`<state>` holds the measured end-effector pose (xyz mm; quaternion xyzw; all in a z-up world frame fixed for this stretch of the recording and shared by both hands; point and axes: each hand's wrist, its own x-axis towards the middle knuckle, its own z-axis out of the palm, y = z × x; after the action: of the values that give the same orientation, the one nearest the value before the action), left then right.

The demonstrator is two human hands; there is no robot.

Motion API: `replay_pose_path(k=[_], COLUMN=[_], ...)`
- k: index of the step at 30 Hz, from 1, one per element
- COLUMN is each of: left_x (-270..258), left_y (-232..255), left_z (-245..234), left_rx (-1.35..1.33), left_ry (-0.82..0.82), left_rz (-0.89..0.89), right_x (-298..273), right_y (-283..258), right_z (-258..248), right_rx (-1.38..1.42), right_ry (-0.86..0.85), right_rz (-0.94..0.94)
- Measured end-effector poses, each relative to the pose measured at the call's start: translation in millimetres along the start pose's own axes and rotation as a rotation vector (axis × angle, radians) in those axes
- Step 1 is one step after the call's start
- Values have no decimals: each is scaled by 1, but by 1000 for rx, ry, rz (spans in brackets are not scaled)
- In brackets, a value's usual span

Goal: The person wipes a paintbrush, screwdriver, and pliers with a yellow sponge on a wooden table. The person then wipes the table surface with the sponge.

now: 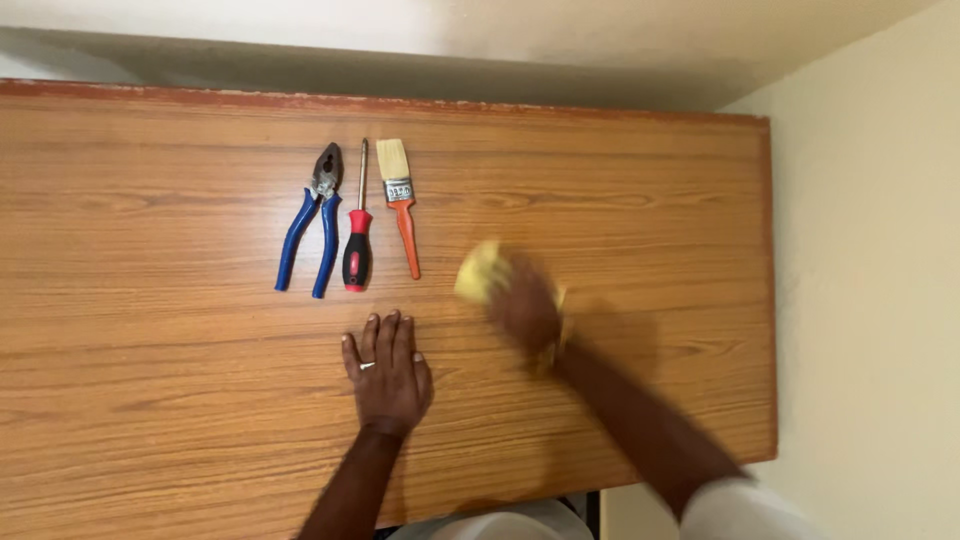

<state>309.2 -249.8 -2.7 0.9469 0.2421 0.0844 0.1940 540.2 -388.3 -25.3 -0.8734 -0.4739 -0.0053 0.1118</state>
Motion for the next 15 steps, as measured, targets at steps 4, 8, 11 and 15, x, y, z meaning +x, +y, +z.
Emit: replay_pose_path(k=[4,8,11,15], left_x=[-1,-1,1,2], left_y=[-1,-2,0,0], left_z=[2,1,0,0], left_rx=[-22,-45,-49,-63], left_ry=[-76,-61,-38,-33], left_rz=[-13,-6,-11,-16], right_x=[-102,-130,-78,31], right_y=[-79,-96,-56,16], right_z=[-36,-60,-43,-6], right_rx=[217,354,295,-47], right_ry=[-169,-238,-70,-44], right_rz=[-267,-440,-435,-193])
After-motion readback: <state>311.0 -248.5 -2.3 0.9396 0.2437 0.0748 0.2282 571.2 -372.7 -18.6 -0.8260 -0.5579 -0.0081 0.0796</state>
